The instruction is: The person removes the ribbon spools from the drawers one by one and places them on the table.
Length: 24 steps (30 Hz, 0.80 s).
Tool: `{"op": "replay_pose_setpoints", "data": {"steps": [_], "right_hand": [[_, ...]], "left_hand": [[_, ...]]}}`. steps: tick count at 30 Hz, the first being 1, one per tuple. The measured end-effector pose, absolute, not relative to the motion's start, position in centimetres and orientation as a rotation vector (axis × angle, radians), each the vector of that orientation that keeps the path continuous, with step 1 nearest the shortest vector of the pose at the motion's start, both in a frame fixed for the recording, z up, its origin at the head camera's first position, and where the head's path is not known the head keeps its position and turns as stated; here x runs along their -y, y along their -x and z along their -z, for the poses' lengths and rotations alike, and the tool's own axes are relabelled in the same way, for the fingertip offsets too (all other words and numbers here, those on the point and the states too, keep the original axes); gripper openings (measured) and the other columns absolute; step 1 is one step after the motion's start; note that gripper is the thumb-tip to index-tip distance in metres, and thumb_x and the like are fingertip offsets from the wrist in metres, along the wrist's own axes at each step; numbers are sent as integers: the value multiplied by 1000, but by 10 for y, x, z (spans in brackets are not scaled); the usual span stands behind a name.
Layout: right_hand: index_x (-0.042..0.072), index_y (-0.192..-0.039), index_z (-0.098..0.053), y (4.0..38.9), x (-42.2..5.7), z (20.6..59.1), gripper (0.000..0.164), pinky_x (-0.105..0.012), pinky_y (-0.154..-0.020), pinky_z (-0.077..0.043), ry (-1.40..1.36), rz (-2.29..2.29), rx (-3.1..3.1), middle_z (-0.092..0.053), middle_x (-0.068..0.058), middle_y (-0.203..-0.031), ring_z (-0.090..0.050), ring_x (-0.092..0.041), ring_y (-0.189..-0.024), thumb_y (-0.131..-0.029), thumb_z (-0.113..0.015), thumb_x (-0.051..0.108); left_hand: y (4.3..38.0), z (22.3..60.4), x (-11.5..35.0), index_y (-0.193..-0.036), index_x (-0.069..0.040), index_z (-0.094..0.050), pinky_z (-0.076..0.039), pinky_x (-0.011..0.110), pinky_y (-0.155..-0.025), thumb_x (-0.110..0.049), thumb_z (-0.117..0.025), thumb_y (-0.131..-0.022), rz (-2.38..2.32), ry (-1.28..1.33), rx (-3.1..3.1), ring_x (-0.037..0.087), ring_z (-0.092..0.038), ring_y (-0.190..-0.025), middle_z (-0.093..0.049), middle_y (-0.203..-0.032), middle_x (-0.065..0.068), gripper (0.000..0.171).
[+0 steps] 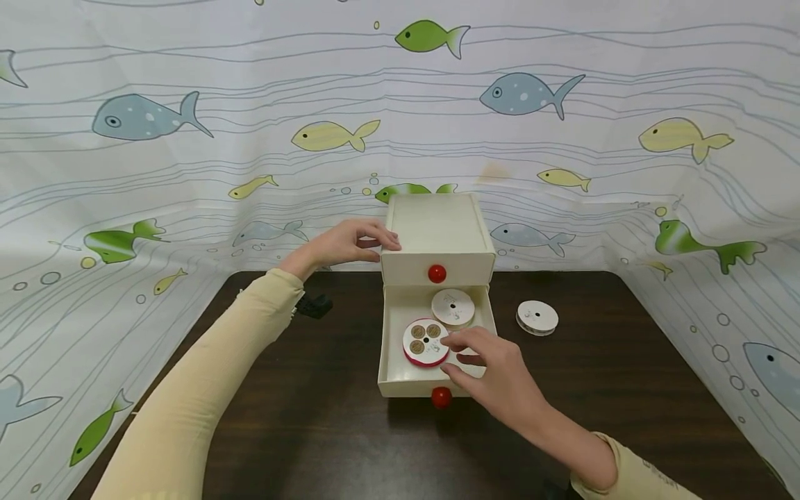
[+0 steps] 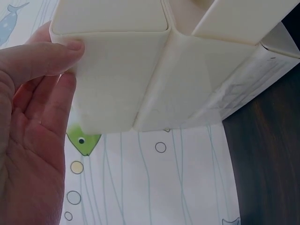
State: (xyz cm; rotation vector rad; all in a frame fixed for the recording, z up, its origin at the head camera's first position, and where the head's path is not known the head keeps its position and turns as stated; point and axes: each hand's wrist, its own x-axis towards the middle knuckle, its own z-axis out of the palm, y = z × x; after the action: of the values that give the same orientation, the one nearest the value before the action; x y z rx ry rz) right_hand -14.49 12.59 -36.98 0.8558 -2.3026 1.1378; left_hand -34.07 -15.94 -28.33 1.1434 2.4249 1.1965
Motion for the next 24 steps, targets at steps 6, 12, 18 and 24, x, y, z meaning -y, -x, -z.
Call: {"op": "replay_pose_setpoints", "data": {"steps": [6,12,18,24], "right_hand": [[12,-110,-69,165,-125,348,37,-19,-78,-62,-998,-991,2541,-72,-1,-106,-70,-13,-94,-77,-83,6],[11,-120,-66,188,-123,325,44,-24,-81,-61,-1189,-680,2721,-71,-2,-111,-65,-14,-94,-79,-83,14],[11,-125,-65,214,-113,308,51,-35,-94,-59,-1350,-424,2820,-68,-6,-121,-65,-19,-107,-79,-84,19],[13,-133,-60,237,-100,303,61,-39,-102,-57,-1493,-224,2955,-62,-8,-131,-62,-23,-117,-77,-85,20]], "left_hand": [[342,282,158,-116,-3,-72,-45,40,-114,8,-66,-88,-1210,-1127,-2420,26,-49,-138,-61,-127,13,31],[341,283,159,-117,-2,-72,-47,36,-112,7,-66,-89,-1203,-1143,-2412,27,-49,-137,-61,-127,14,30],[340,283,159,-117,-3,-72,-46,40,-113,6,-67,-89,-1204,-1147,-2411,27,-50,-137,-61,-127,14,30],[342,284,158,-117,-2,-72,-45,42,-114,7,-66,-89,-1227,-1133,-2396,27,-50,-138,-61,-126,14,30]]}}
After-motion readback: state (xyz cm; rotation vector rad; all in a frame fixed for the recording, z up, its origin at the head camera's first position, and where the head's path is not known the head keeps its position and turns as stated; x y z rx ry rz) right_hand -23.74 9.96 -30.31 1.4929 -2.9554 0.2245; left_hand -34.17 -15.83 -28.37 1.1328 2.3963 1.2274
